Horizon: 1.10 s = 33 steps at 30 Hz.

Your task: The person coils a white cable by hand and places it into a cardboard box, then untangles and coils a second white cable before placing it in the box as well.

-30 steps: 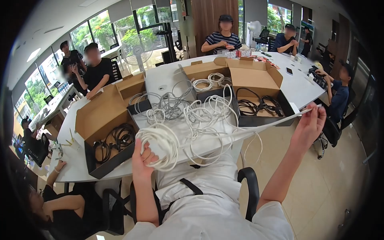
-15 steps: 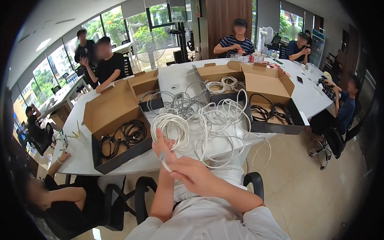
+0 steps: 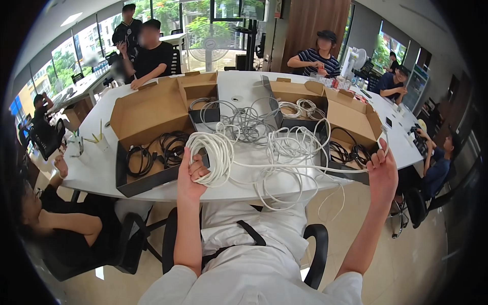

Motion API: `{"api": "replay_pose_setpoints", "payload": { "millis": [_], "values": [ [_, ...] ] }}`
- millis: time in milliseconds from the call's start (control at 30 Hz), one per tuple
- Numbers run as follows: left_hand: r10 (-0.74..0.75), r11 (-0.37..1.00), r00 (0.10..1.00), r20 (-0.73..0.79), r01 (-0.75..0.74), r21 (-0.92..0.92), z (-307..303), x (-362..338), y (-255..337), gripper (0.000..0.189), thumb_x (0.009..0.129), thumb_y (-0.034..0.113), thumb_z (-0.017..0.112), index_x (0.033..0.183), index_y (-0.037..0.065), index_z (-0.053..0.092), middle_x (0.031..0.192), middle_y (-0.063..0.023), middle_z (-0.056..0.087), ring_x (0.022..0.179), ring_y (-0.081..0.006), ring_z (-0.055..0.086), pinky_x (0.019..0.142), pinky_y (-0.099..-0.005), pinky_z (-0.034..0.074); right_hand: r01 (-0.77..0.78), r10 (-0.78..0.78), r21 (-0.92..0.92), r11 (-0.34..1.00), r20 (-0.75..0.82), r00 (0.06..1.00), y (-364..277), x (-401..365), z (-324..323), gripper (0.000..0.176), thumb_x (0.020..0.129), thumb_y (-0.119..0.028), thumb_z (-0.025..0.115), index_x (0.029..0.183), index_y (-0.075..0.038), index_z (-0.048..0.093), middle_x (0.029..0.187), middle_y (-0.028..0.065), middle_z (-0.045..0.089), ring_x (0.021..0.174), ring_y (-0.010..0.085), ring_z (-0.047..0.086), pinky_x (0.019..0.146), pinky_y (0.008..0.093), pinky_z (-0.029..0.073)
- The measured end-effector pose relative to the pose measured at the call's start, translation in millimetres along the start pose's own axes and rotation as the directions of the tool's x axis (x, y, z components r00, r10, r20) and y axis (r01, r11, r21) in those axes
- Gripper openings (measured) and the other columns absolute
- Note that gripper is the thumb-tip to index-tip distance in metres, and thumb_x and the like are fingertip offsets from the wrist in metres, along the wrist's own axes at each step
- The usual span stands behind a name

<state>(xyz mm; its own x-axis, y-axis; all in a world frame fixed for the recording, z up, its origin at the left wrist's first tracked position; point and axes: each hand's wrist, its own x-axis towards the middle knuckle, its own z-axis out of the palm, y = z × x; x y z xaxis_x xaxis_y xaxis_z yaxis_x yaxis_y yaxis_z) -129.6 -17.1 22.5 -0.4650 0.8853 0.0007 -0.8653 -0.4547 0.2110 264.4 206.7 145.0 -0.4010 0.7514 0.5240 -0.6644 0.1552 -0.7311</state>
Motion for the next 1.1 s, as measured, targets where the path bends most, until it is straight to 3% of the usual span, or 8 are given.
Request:
{"api": "replay_pose_setpoints", "payload": {
  "millis": [133, 233, 267, 333, 533, 700, 800, 1100],
  "values": [
    [-0.087, 0.985, 0.989, 0.122, 0.103, -0.136, 14.7, -3.9, -10.0, 0.040, 0.094, 0.047, 0.052, 0.076, 0.011, 0.050, 0.044, 0.0096, 0.025, 0.036, -0.0036, 0.023, 0.043, -0.0191, 0.032, -0.095, 0.045, -0.301, 0.949, -0.168, 0.985, 17.1, -16.7, 9.8, 0.047, 0.094, -0.008, 0.051, 0.137, 0.005, 0.038, 0.090, 0.0019, 0.052, 0.073, 0.0065, 0.049, 0.065, 0.0223, 0.042],
    [-0.146, 0.971, 0.979, 0.140, 0.170, -0.171, 23.7, -12.9, -20.6, 0.039, 0.094, 0.045, 0.055, 0.076, 0.010, 0.049, 0.044, 0.0084, 0.027, 0.036, -0.0040, 0.025, 0.040, -0.0195, 0.031, -0.182, 0.017, -0.811, 0.557, -0.208, 0.978, 48.7, -21.6, 5.8, 0.046, 0.095, -0.012, 0.052, 0.136, 0.004, 0.040, 0.095, 0.0079, 0.058, 0.081, 0.0121, 0.055, 0.072, 0.0256, 0.046],
    [-0.166, 0.962, 0.972, 0.163, 0.196, -0.188, 29.7, -16.8, -22.4, 0.040, 0.094, 0.045, 0.055, 0.075, 0.010, 0.049, 0.044, 0.0087, 0.027, 0.036, -0.0039, 0.025, 0.039, -0.0204, 0.031, -0.187, 0.010, -0.899, 0.396, -0.199, 0.980, 56.4, -25.3, 7.3, 0.048, 0.092, -0.010, 0.056, 0.136, 0.003, 0.041, 0.100, 0.0109, 0.059, 0.088, 0.0171, 0.058, 0.077, 0.0287, 0.047],
    [-0.207, 0.942, 0.957, 0.201, 0.251, -0.224, 39.5, -25.0, -26.1, 0.041, 0.093, 0.045, 0.055, 0.074, 0.010, 0.049, 0.043, 0.0092, 0.026, 0.035, -0.0037, 0.024, 0.037, -0.0222, 0.030, 0.069, -0.261, -0.867, -0.493, 0.223, 0.939, 59.0, -37.8, 43.8, 0.052, 0.083, -0.003, 0.064, 0.131, 0.002, 0.046, 0.108, 0.0164, 0.057, 0.101, 0.0296, 0.056, 0.091, 0.0365, 0.043],
    [-0.128, 0.989, 0.956, 0.264, 0.144, -0.044, 25.2, -22.1, -36.0, 0.040, 0.096, 0.045, 0.049, 0.078, 0.010, 0.056, 0.042, 0.0098, 0.026, 0.034, -0.0021, 0.023, 0.034, -0.0182, 0.025, 0.351, -0.054, -0.682, 0.642, 0.417, 0.907, 94.5, -78.1, 128.1, 0.049, 0.075, -0.005, 0.070, 0.120, 0.000, 0.049, 0.120, 0.0197, 0.051, 0.113, 0.0380, 0.047, 0.097, 0.0448, 0.039],
    [-0.079, 0.994, 0.987, 0.142, 0.089, -0.068, 31.4, -25.6, -46.9, 0.039, 0.096, 0.045, 0.049, 0.089, 0.007, 0.057, 0.045, 0.0096, 0.021, 0.036, -0.0010, 0.021, 0.035, -0.0165, 0.025, 0.237, 0.028, -0.701, 0.672, 0.344, 0.939, 145.2, -98.8, 155.4, 0.041, 0.079, -0.002, 0.066, 0.119, -0.003, 0.054, 0.093, 0.0122, 0.065, 0.074, 0.0279, 0.065, 0.063, 0.0330, 0.053],
    [-0.138, 0.980, 0.953, 0.268, 0.171, -0.102, 31.7, -24.8, -48.8, 0.039, 0.096, 0.045, 0.050, 0.092, 0.007, 0.058, 0.044, 0.0097, 0.022, 0.035, -0.0011, 0.020, 0.034, -0.0169, 0.022, 0.573, -0.337, -0.708, 0.414, 0.465, 0.819, 148.5, -88.4, 147.3, 0.030, 0.079, -0.002, 0.065, 0.108, -0.003, 0.060, 0.074, 0.0075, 0.064, 0.052, 0.0227, 0.060, 0.048, 0.0308, 0.049],
    [-0.172, 0.971, 0.933, 0.315, 0.214, -0.104, 38.1, -30.0, -49.2, 0.036, 0.096, 0.043, 0.051, 0.079, 0.011, 0.053, 0.044, 0.0099, 0.022, 0.034, -0.0007, 0.019, 0.032, -0.0187, 0.015, 0.370, -0.241, -0.896, 0.247, 0.313, 0.919, 126.7, -51.5, 122.4, 0.014, 0.088, -0.017, 0.059, 0.083, -0.005, 0.058, 0.061, 0.0107, 0.058, 0.054, 0.0275, 0.059, 0.047, 0.0384, 0.044]
  ]
}}
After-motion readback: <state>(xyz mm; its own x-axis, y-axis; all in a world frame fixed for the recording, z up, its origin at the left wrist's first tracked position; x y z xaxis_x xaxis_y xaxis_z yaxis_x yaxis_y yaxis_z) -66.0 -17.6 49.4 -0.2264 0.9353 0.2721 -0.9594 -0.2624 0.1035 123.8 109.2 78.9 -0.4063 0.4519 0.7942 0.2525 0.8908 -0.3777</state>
